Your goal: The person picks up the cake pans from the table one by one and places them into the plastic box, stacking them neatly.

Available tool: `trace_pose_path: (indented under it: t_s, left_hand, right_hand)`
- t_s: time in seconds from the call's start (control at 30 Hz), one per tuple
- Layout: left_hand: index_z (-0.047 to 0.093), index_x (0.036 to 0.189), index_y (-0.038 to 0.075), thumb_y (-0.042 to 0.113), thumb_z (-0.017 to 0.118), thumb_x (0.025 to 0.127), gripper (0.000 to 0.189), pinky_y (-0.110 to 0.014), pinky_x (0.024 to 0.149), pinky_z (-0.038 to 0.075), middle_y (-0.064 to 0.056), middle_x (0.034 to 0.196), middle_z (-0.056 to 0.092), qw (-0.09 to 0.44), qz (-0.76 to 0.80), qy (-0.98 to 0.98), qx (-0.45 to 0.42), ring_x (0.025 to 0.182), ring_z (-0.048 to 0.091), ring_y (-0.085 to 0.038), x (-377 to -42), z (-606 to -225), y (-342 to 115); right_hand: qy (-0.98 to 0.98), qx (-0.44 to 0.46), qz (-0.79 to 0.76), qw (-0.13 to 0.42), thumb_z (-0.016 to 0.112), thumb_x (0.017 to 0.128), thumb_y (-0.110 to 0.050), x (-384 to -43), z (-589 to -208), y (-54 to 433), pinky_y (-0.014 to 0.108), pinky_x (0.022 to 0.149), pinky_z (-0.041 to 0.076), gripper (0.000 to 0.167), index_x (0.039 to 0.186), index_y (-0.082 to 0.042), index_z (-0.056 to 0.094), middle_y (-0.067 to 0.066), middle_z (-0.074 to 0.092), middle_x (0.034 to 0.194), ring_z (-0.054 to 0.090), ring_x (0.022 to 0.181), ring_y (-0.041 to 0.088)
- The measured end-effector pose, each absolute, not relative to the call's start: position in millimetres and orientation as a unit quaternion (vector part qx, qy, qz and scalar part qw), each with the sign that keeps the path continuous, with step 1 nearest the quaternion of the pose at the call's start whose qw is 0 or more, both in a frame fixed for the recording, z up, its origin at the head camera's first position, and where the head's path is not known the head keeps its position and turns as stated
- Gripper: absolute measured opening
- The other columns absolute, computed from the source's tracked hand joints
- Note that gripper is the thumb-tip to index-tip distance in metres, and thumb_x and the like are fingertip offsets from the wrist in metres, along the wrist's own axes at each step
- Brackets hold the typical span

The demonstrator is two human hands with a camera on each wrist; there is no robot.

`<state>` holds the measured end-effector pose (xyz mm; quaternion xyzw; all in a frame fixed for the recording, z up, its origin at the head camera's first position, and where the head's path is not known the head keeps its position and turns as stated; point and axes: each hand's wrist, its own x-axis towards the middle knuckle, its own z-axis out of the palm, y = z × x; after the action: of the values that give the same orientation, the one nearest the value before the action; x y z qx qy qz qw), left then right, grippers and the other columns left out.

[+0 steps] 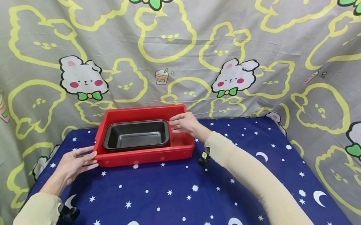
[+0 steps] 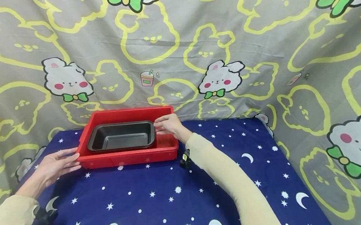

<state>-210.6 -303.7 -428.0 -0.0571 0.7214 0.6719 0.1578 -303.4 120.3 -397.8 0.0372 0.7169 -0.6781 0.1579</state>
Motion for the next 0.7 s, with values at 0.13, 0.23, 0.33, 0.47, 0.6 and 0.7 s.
trace_pose_path:
  t_s: [0.13,0.23,0.33,0.47,0.6,0.7]
  left_hand:
    - [0.030,0.160,-0.010,0.020,0.069,0.104,0.074,-0.031,0.081,0.069,0.018,0.094,0.073,0.152,0.657,0.735,-0.068,0.082,0.077,-0.007,-206.7,-426.5,-306.2]
    - [0.030,0.159,-0.013,0.025,0.067,0.105,0.076,-0.030,0.080,0.069,0.023,0.093,0.070,0.136,0.629,0.762,-0.071,0.082,0.076,-0.004,-202.8,-423.4,-305.6]
    - [0.038,0.155,-0.014,0.031,0.065,0.106,0.072,-0.029,0.078,0.069,0.025,0.093,0.066,0.093,0.582,0.805,-0.065,0.080,0.073,0.000,-199.4,-418.5,-305.2]
    - [0.051,0.148,-0.012,0.039,0.064,0.106,0.067,-0.027,0.074,0.068,0.018,0.099,0.066,0.031,0.519,0.852,-0.055,0.077,0.070,0.007,-195.0,-409.6,-305.4]
    - [0.058,0.144,-0.008,0.044,0.063,0.105,0.065,-0.027,0.071,0.068,-0.011,0.114,0.072,-0.013,0.475,0.879,-0.038,0.074,0.067,0.010,-190.8,-398.8,-301.7]
    - [0.066,0.137,-0.003,0.046,0.065,0.104,0.059,-0.019,0.064,0.063,-0.028,0.124,0.071,-0.066,0.416,0.907,-0.020,0.069,0.067,0.008,-188.8,-390.2,-296.3]
  right_hand:
    - [0.716,0.033,-0.680,0.157,0.071,0.098,-0.001,-298.0,-389.1,126.2,0.042,0.089,0.067,0.044,0.140,0.008,0.063,0.029,0.066,0.139,0.078,0.092,0.026]
    - [0.719,0.029,-0.677,0.151,0.072,0.098,-0.004,-293.5,-383.4,132.6,0.049,0.099,0.062,0.043,0.139,0.007,0.064,0.031,0.063,0.143,0.078,0.088,0.021]
    - [0.729,0.023,-0.669,0.141,0.073,0.098,-0.006,-286.9,-376.6,140.1,0.054,0.104,0.059,0.039,0.136,0.005,0.067,0.030,0.064,0.142,0.077,0.081,0.015]
    - [0.748,0.003,-0.652,0.124,0.074,0.097,-0.008,-276.9,-368.3,151.1,0.055,0.102,0.060,0.036,0.132,0.003,0.070,0.027,0.070,0.132,0.077,0.078,0.012]
    - [0.785,-0.032,-0.609,0.103,0.075,0.097,-0.009,-264.9,-362.9,163.1,0.051,0.092,0.066,0.036,0.131,0.002,0.071,0.025,0.075,0.123,0.078,0.084,0.018]
    - [0.814,-0.067,-0.571,0.080,0.074,0.097,-0.007,-253.5,-359.4,171.6,0.048,0.085,0.068,0.037,0.132,0.002,0.070,0.026,0.075,0.120,0.078,0.095,0.033]
